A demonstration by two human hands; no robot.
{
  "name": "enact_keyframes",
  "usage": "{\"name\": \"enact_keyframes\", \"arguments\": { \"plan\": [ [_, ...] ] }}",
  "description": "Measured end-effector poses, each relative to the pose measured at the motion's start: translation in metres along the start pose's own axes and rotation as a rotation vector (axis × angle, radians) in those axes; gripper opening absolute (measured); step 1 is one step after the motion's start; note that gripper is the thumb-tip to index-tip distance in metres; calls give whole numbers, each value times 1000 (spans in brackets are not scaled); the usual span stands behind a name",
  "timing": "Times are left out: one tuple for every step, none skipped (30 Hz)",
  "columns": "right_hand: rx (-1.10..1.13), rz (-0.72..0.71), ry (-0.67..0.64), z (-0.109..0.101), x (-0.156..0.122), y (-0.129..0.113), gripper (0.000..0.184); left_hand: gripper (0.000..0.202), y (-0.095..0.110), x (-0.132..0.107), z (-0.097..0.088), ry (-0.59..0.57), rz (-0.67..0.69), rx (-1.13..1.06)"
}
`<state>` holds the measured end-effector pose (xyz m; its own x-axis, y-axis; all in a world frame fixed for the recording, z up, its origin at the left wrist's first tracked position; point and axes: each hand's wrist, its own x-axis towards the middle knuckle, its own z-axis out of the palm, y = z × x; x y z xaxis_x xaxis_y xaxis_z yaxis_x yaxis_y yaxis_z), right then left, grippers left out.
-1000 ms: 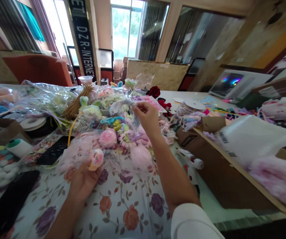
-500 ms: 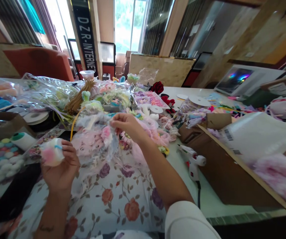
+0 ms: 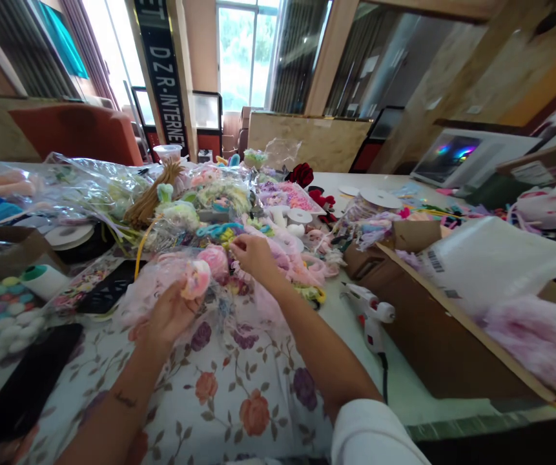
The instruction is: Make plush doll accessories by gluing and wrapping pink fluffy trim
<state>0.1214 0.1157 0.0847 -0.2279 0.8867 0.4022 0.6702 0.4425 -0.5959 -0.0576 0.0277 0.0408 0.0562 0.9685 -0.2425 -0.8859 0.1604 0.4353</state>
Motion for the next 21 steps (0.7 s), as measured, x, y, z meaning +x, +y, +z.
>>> {"name": "enact_keyframes", "arguments": {
  "plan": [
    [-24, 13, 13, -5, 10, 5, 17, 30, -5, 3, -7, -24, -47, 23],
    [-67, 21, 18, -8, 21, 11, 18, 33, -9, 6, -13, -56, -81, 45],
    [-128, 19, 14, -9, 34, 17, 19, 37, -12, 7, -18, -90, -102, 65],
    [-202, 5, -3, -8, 49, 22, 21, 41, -15, 8, -23, -120, -111, 81],
    [-245, -9, -18, -5, 65, 27, 22, 46, -17, 8, -26, -142, -113, 93],
    [-270, -21, -31, -1, 82, 31, 25, 50, -19, 9, -28, -155, -116, 105],
    [-291, -36, -48, 4, 100, 34, 27, 53, -21, 8, -29, -158, -119, 118],
    [-311, -52, -68, 10, 118, 37, 30, 55, -22, 8, -30, -159, -126, 132],
    [-332, -71, -89, 17, 135, 39, 33, 56, -24, 8, -30, -160, -138, 146],
    [-357, -88, -111, 24, 152, 41, 36, 57, -24, 8, -30, -162, -152, 156],
    [-385, -101, -134, 31, 167, 44, 37, 59, -25, 8, -30, -163, -165, 163],
    [-414, -112, -156, 38, 180, 46, 37, 60, -25, 8, -30, -165, -175, 163],
    [-445, -121, -177, 44, 193, 48, 36, 62, -25, 8, -30, -166, -181, 159],
    [-476, -131, -194, 50, 204, 50, 35, 63, -25, 9, -30, -165, -183, 151],
    [-508, -140, -206, 55, 213, 53, 36, 64, -24, 9, -29, -162, -183, 141],
    [-539, -149, -213, 59, 222, 55, 38, 64, -23, 9, -29, -157, -183, 131],
    [-569, -153, -216, 62, 229, 57, 40, 64, -23, 9, -29, -152, -183, 122],
    [-599, -151, -212, 65, 236, 59, 43, 64, -22, 9, -29, -147, -187, 114],
    [-627, -142, -204, 67, 242, 61, 47, 64, -21, 9, -28, -143, -190, 108],
    [-654, -126, -194, 68, 247, 63, 52, 64, -21, 9, -28, -140, -192, 104],
    [-678, -104, -182, 68, 252, 65, 58, 63, -20, 8, -28, -137, -195, 100]
  ]
}}
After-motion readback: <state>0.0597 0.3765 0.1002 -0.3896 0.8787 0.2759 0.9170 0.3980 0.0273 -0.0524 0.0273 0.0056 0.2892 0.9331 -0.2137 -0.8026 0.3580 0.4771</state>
